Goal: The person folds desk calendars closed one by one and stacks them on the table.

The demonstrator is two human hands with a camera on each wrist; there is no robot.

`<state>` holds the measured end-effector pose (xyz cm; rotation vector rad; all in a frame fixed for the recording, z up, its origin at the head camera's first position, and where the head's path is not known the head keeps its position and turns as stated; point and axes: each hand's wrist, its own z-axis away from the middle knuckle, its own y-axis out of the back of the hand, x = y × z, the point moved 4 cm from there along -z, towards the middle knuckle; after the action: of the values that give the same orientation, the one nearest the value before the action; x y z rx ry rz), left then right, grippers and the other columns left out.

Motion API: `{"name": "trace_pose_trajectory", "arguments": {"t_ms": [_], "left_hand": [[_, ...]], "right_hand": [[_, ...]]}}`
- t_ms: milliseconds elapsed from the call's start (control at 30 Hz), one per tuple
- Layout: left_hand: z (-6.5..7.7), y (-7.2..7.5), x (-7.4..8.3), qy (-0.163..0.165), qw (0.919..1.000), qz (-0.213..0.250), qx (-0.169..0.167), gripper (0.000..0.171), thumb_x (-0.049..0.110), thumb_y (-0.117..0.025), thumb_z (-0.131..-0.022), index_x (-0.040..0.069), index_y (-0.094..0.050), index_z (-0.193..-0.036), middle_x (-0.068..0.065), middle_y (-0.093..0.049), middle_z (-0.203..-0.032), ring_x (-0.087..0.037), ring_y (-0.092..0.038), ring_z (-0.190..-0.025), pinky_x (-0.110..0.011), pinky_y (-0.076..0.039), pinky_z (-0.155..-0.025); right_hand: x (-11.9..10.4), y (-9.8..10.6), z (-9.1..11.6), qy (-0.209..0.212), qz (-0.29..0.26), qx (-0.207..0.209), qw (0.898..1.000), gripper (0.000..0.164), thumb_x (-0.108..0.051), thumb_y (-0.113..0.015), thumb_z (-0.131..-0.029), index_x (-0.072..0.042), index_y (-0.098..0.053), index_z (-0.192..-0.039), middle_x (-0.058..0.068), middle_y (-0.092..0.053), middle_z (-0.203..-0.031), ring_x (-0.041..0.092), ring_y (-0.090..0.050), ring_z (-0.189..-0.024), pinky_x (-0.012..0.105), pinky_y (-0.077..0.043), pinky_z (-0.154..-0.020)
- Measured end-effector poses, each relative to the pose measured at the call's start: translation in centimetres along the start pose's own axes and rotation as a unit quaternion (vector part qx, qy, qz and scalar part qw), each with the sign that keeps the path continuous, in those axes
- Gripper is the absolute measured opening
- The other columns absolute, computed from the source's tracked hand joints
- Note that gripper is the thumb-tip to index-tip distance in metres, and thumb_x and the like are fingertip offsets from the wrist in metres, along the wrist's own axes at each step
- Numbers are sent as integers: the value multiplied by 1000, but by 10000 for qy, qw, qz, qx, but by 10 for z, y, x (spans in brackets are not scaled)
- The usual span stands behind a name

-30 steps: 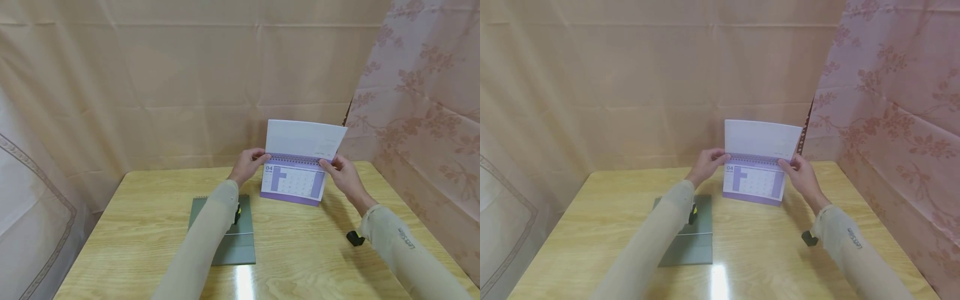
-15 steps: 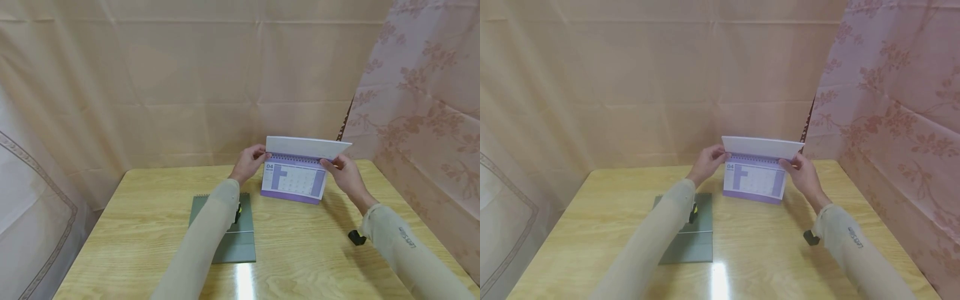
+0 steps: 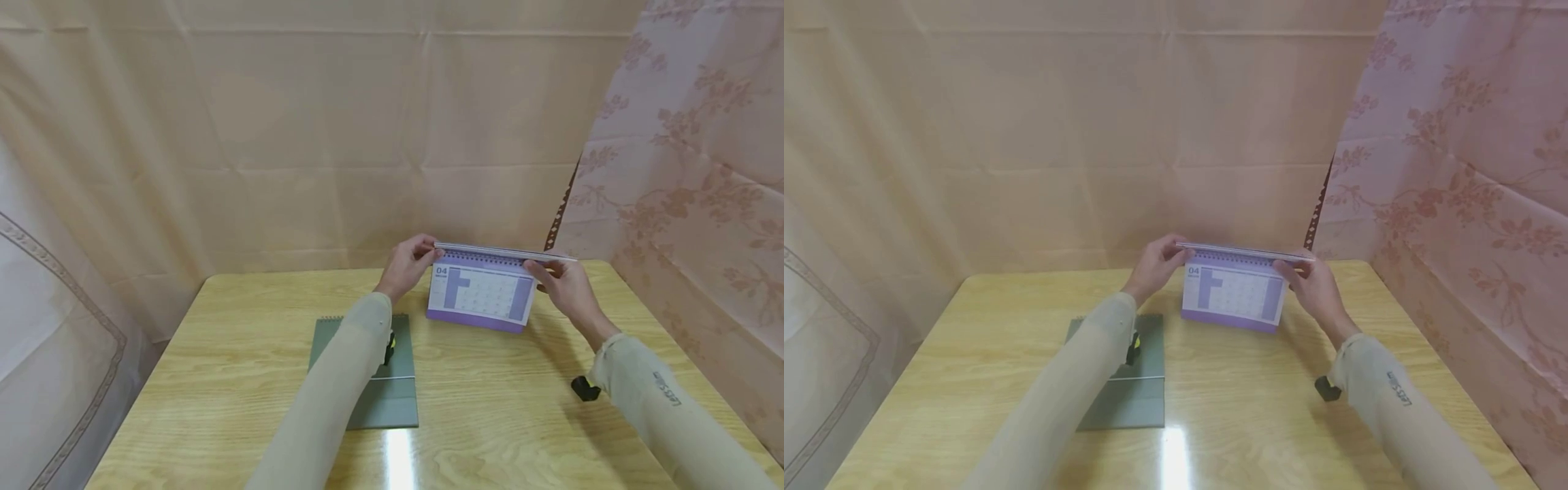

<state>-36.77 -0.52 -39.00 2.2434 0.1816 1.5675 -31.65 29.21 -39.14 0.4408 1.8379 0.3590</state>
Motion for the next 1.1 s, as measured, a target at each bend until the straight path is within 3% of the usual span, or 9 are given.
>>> {"name": "trace_pose_trajectory", "arguments": {"t_ms": [167, 333, 567, 733, 900, 1033, 1100], "left_hand": [[1, 0, 2, -46, 10000, 50, 67, 11, 14, -66, -100, 16, -70, -111, 0, -73, -106, -13, -67, -94, -33, -54, -88], [5, 0, 1, -111, 9998, 100, 125, 10, 12, -66, -100, 15, -70, -109, -1, -73, -104, -14, -67, -93, -34, -54, -86], [7, -2, 1, -152, 9994, 230, 207, 10, 13, -66, -101, 14, -71, -109, 0, -73, -105, -14, -67, -95, -33, -53, -87], [7, -2, 2, -261, 9992, 237, 209, 11, 10, -65, -100, 11, -71, -109, -2, -73, -103, -15, -66, -93, -31, -54, -86], [6, -1, 0, -277, 9991, 314, 119, 10, 12, -65, -101, 9, -71, -109, -2, -71, -102, -15, -64, -90, -28, -52, -80], [6, 0, 0, -311, 9991, 289, 12, 10, 14, -67, -100, 9, -72, -106, -1, -71, -101, -15, -63, -87, -26, -51, -76], [6, 0, 0, -353, 9989, 300, -8, 9, 13, -68, -99, 8, -72, -105, -2, -72, -101, -15, -64, -86, -25, -51, -75]], "right_hand": [[3, 0, 1, 336, -239, 179, 9990, 25, -1, -58, -102, 11, -58, -124, -15, -58, -108, -4, -60, -92, 15, -54, -76], [6, -1, 1, 619, -371, 226, 9971, 24, 14, -51, -99, 16, -56, -123, -25, -60, -102, -5, -60, -91, 14, -53, -78], [4, 1, 4, 577, -69, 216, 9981, 24, 9, -50, -102, 11, -58, -124, -25, -58, -103, -5, -59, -88, 14, -52, -73], [3, 1, 6, 624, -197, 207, 9976, 25, 11, -52, -100, 11, -57, -125, -23, -58, -104, -4, -60, -88, 14, -53, -72], [3, 1, 5, 992, -76, 328, 9945, 30, 19, -57, -93, 12, -60, -121, -22, -58, -103, -4, -57, -89, 10, -49, -72], [5, 2, 6, 685, -1077, 66, 9918, 31, 20, -54, -93, 7, -63, -119, -14, -61, -101, 1, -58, -84, 13, -50, -65], [7, 3, 6, 554, -1046, 63, 9930, 30, 19, -56, -94, 6, -63, -120, -14, -60, -102, 0, -58, -84, 14, -51, -64]]}}
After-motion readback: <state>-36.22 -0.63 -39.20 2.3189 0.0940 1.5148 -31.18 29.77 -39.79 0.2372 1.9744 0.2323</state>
